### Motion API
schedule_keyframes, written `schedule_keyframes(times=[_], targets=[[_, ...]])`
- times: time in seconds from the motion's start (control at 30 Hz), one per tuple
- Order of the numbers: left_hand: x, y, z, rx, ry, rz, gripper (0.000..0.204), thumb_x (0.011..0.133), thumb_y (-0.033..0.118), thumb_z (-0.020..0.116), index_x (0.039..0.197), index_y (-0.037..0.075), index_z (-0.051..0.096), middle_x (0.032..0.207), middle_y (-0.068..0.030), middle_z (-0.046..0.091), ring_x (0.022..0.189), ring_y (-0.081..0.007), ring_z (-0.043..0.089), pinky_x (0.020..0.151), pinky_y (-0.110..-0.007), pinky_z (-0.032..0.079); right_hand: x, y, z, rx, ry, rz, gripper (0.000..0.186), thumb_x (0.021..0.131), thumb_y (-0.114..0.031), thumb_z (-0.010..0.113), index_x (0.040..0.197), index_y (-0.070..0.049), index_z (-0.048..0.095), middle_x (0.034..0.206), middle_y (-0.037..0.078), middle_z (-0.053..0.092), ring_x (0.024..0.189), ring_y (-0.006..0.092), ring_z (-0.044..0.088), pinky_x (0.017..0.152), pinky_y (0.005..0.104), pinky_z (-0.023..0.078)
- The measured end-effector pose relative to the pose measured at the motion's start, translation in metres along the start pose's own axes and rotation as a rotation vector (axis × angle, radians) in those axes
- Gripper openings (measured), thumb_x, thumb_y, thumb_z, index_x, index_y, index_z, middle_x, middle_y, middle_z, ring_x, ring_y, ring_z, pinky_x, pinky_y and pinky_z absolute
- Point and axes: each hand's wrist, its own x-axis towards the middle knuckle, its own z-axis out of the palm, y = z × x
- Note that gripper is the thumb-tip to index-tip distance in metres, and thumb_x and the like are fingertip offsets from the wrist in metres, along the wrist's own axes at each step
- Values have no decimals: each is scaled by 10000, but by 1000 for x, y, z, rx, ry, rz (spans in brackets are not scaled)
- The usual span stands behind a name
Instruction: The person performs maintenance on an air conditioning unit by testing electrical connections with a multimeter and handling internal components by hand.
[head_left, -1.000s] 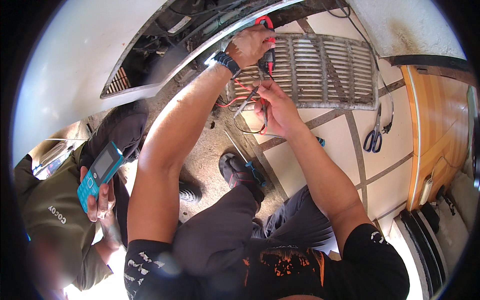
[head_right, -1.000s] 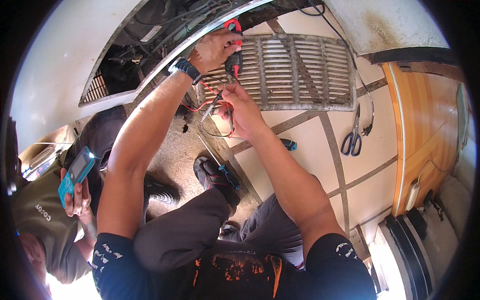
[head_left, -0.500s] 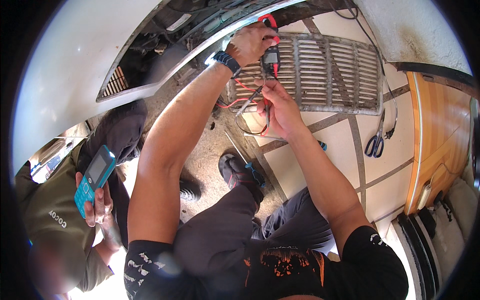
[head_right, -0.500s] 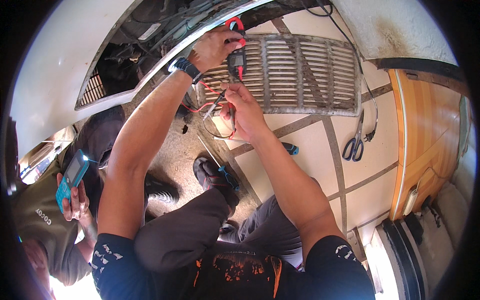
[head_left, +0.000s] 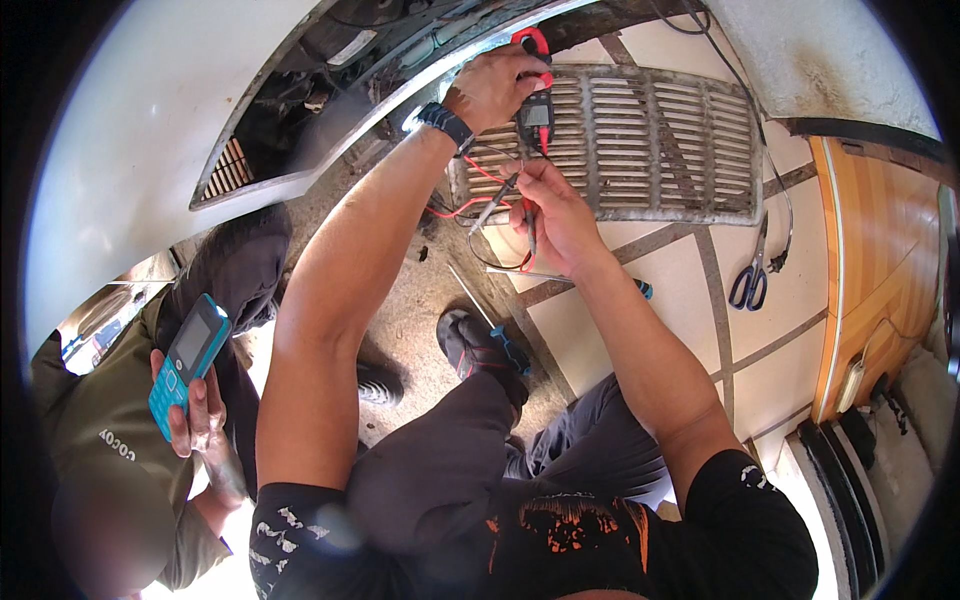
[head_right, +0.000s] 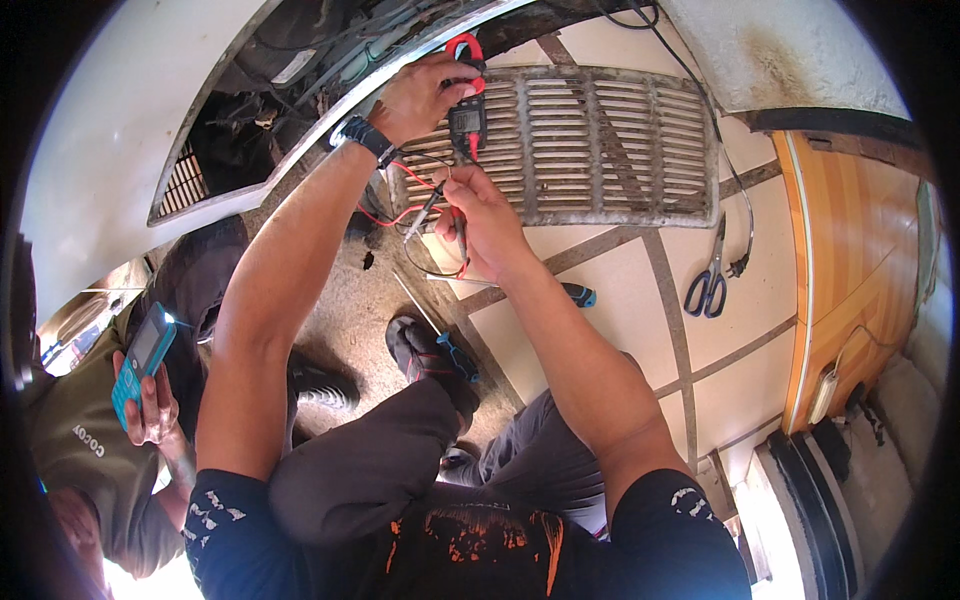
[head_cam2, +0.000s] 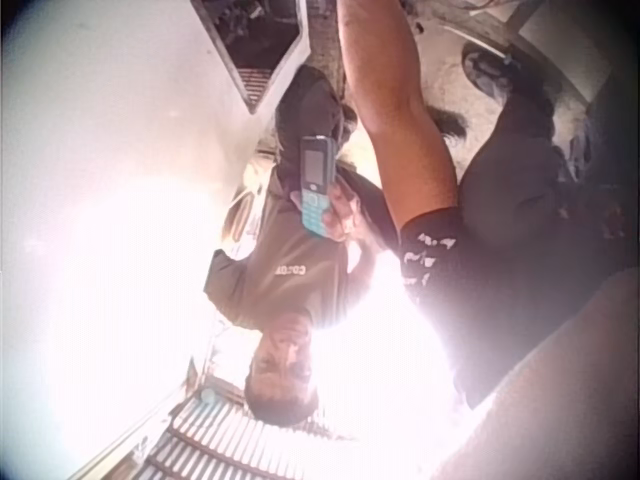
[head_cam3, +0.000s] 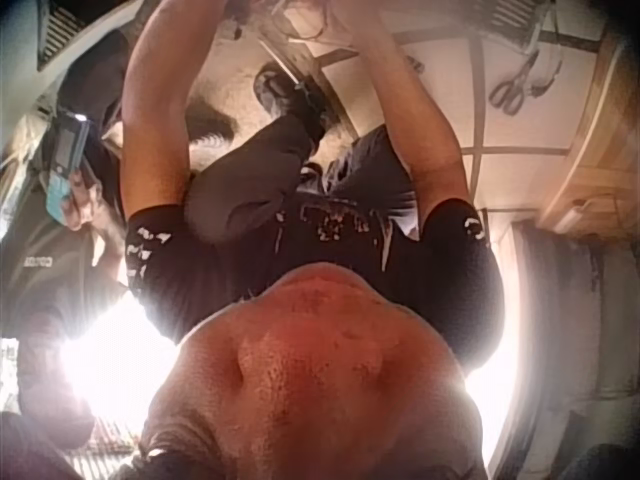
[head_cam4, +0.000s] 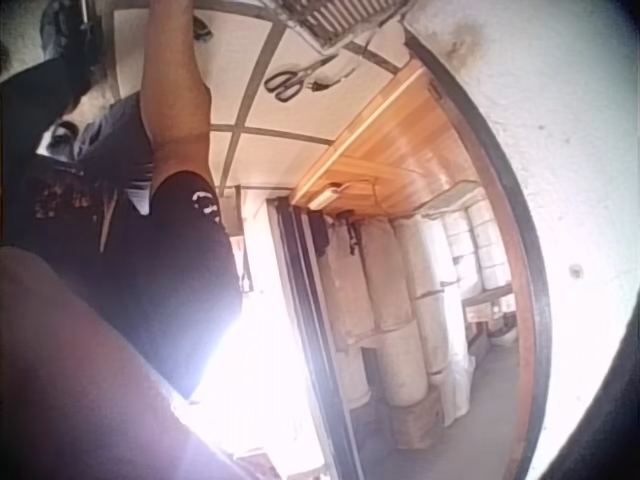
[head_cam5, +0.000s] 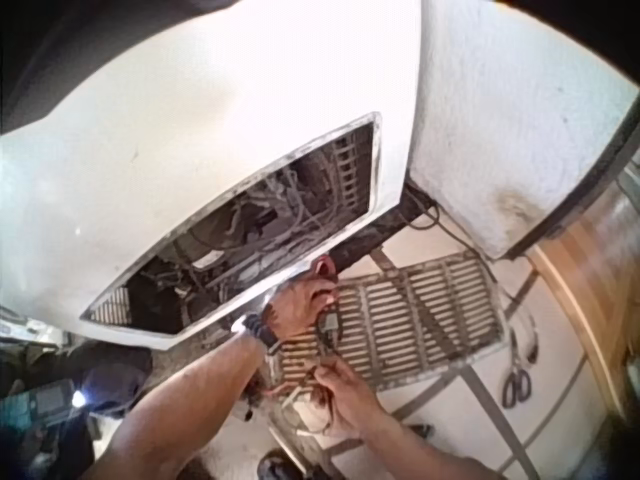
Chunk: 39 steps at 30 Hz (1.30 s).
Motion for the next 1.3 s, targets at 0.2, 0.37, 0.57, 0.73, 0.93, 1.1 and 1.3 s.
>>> schedule_keyframes(times=[0.2, 0.37, 0.57, 0.73, 0.93, 1.1, 1.3], targets=[[1, -4, -2, -29, -62, 26, 217, 926, 147, 611, 1119, 178, 704, 1147, -103, 665, 1049, -351, 633, 917, -436, 523, 0, 2, -2, -8, -15, -2, 207, 1000, -140, 528, 1188, -55, 546, 1179, 34, 630, 654, 116, 576, 593, 255, 458], [3, -7, 0, -34, -60, 80, 260, 914, 81, 620, 1153, 161, 685, 1120, -105, 657, 1031, -351, 628, 903, -428, 518, 0, 3, -1, -9, -13, -7, 210, 1000, -138, 529, 1192, -55, 550, 1171, 35, 630, 657, 117, 575, 594, 258, 461], [2, -6, 2, 18, -69, 112, 312, 908, 70, 619, 1195, 182, 668, 1130, -102, 662, 1032, -346, 627, 907, -424, 516, 1, 4, -3, -28, -18, -5, 219, 999, -130, 529, 1203, -51, 545, 1166, 42, 629, 678, 120, 581, 606, 267, 473], [-15, 17, -10, -59, 105, 7, 328, 964, 165, 594, 1291, 166, 620, 1107, -106, 673, 1008, -349, 641, 891, -438, 520, 0, 1, -4, 4, -35, 12, 206, 1005, -148, 537, 1192, -61, 532, 1081, 41, 626, 692, 122, 584, 628, 280, 471], [-116, 80, -37, -672, -175, -564, 458, 1033, 340, 542, 1395, 62, 502, 1040, -69, 669, 941, -170, 646, 806, -338, 522, -7, -8, 18, 42, -40, 15, 213, 1019, -182, 534, 1206, -80, 537, 899, 12, 587, 712, 106, 580, 627, 240, 443], [-154, 90, -37, -997, -40, -536, 400, 1047, 296, 526, 1351, 35, 524, 956, -22, 642, 782, -66, 579, 673, -229, 478, -6, 13, 18, -88, -100, -26, 257, 1028, -194, 548, 1256, -76, 547, 905, 18, 599, 696, 88, 553, 606, 236, 427], [-170, 37, -66, -858, 295, -768, 249, 1031, 233, 539, 1061, 11, 650, 859, -50, 665, 676, -83, 579, 527, -219, 433, -14, 5, 27, -264, 0, -64, 355, 1032, -235, 557, 1351, -100, 481, 943, 72, 618, 652, 110, 571, 543, 250, 416]])
